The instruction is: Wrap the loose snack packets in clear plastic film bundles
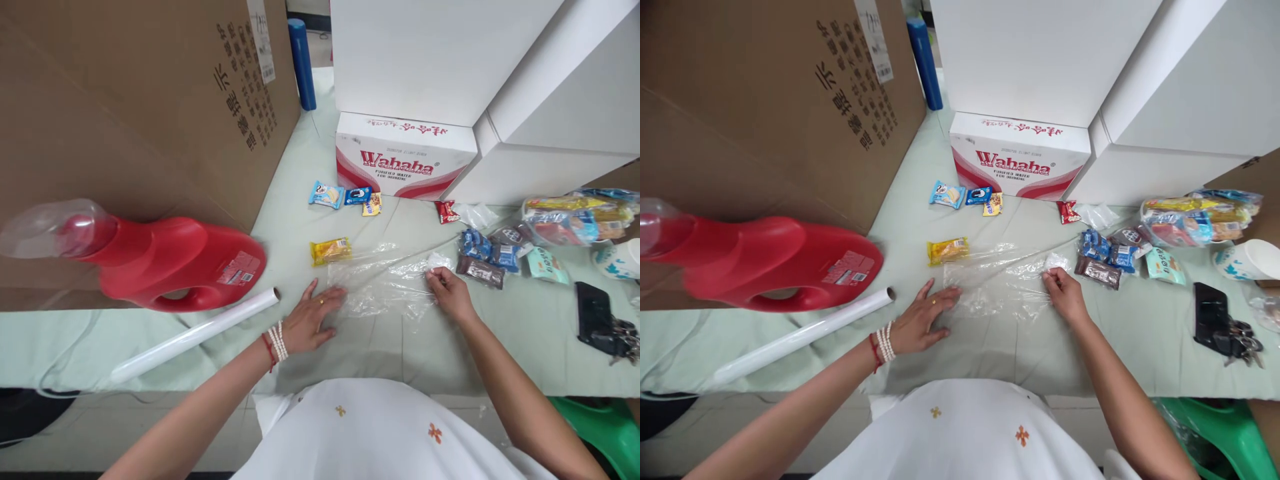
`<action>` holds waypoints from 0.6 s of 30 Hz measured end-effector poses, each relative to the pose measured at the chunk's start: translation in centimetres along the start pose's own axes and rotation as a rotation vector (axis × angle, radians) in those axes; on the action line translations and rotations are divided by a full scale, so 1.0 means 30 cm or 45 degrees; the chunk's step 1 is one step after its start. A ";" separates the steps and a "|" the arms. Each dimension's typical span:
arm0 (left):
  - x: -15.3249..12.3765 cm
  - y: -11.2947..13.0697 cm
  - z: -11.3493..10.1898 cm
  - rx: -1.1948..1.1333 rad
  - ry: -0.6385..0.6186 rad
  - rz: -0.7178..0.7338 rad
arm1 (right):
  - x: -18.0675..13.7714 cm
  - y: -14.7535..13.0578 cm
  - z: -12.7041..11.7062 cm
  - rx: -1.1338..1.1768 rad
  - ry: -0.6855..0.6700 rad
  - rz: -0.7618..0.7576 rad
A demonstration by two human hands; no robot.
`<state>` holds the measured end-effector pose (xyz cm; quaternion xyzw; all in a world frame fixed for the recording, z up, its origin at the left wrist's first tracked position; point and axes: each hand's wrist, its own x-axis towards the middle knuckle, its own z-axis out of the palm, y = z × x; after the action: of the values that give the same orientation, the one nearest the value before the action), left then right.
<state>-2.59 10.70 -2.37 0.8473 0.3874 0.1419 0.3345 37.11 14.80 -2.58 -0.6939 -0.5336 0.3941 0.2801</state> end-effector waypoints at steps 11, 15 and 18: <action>-0.019 0.031 -0.038 0.083 -0.218 0.079 | -0.101 -0.230 0.062 -0.623 -0.262 -0.775; -0.015 0.025 -0.022 -0.037 -0.134 -0.054 | -0.148 -0.197 0.097 -0.686 -0.578 -0.819; 0.005 0.018 0.028 -0.116 -0.003 -0.228 | -0.223 -0.137 0.046 -0.645 -0.681 -0.872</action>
<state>-1.76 10.17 -2.61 0.7934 0.4543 0.1279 0.3843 33.00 9.44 1.65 -0.3999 -0.8627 0.3017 0.0695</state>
